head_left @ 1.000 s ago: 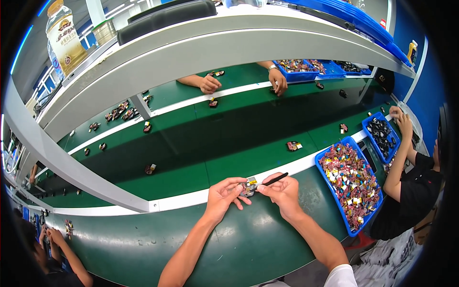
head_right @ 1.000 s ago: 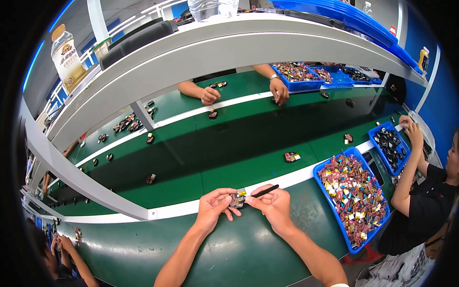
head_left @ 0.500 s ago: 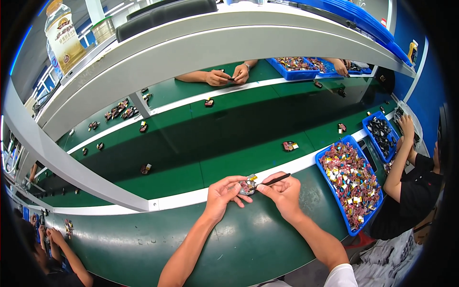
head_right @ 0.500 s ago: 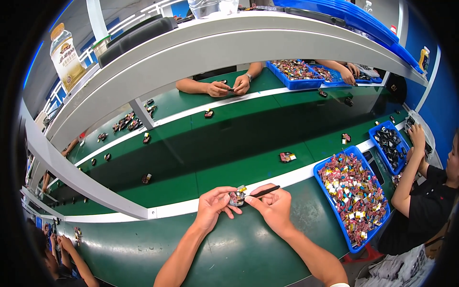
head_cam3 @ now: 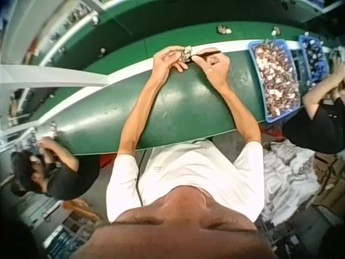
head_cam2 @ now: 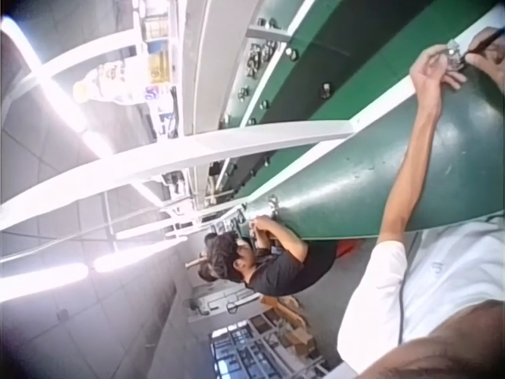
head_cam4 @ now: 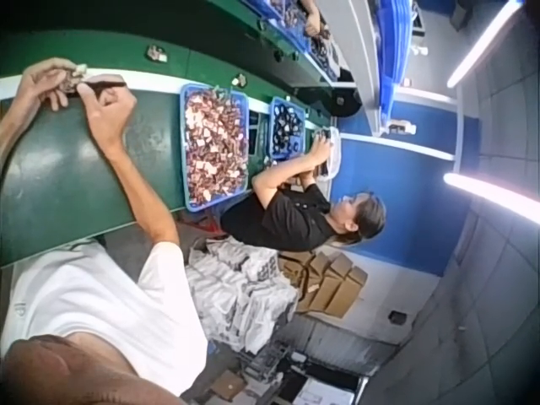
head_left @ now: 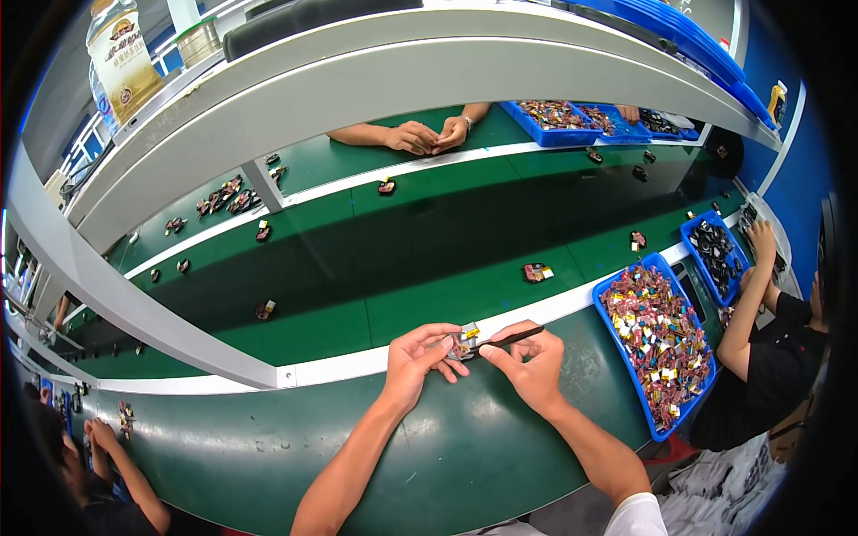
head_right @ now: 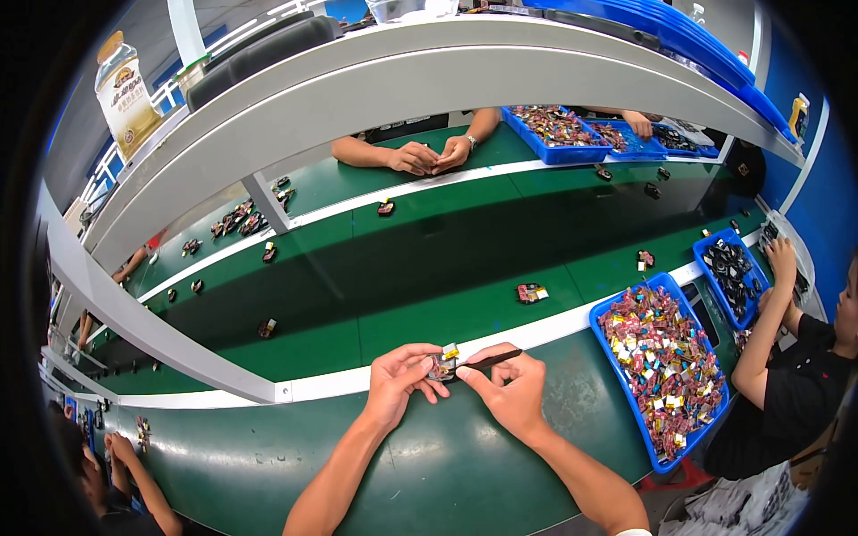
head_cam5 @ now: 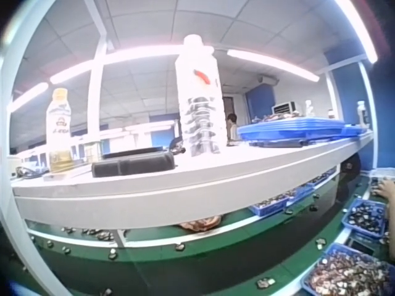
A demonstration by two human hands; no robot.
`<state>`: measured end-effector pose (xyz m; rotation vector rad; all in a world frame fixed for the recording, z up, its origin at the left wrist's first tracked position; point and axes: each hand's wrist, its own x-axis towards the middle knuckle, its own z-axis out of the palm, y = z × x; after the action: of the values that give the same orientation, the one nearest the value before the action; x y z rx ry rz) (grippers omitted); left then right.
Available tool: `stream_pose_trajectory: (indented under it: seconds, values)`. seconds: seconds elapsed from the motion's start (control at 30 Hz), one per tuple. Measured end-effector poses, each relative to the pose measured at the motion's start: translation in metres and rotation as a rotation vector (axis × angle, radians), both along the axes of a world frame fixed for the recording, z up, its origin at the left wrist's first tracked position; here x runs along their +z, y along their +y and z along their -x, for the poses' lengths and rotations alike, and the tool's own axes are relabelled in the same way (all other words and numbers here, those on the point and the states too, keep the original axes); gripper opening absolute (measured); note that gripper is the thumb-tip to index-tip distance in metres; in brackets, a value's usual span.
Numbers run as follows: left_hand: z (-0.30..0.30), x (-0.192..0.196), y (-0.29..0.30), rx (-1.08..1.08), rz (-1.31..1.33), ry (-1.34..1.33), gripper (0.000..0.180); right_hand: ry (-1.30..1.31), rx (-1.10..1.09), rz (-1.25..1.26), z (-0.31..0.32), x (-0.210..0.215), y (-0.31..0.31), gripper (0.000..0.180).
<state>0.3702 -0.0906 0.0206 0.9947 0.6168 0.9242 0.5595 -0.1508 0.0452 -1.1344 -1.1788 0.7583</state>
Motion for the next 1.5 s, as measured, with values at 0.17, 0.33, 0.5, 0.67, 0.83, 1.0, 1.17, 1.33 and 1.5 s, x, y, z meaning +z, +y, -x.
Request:
stream_pose_trajectory:
  seconds: [0.17, 0.33, 0.5, 0.67, 0.83, 1.0, 1.17, 1.33, 1.5]
  values:
    - [-0.001, -0.002, 0.000, 0.008, 0.007, -0.007, 0.029, -0.045, -0.005, 0.022, -0.001, 0.004, -0.001, 0.017]
    - [-0.002, -0.002, 0.000, 0.011, 0.002, -0.004, 0.028, -0.051, -0.004, 0.019, -0.002, 0.004, -0.002, 0.016]
    - [-0.003, -0.003, 0.000, 0.012, 0.004, -0.009, 0.028, -0.045, -0.006, 0.025, -0.005, 0.001, -0.001, 0.016]
    - [-0.003, -0.004, 0.001, 0.007, -0.002, -0.004, 0.029, -0.031, 0.006, 0.032, -0.005, 0.002, -0.001, 0.016]
    - [-0.002, 0.000, 0.001, -0.084, -0.047, -0.023, 0.032, 0.074, 0.035, 0.051, -0.008, 0.000, -0.001, 0.015]
    - [-0.001, -0.002, 0.003, -0.089, -0.055, -0.034, 0.034, 0.293, 0.077, 0.112, -0.005, 0.004, 0.001, 0.016]
    - [-0.001, -0.007, 0.003, -0.081, -0.066, -0.016, 0.034, 0.313, 0.081, 0.133, -0.007, -0.001, 0.001, 0.017]
    - [-0.002, -0.006, 0.002, -0.072, -0.052, -0.009, 0.033, 0.047, 0.037, 0.070, -0.005, 0.000, -0.003, 0.017]
    - [-0.005, -0.003, 0.000, -0.076, -0.061, -0.003, 0.033, -0.062, -0.006, -0.007, -0.004, -0.003, -0.005, 0.013]
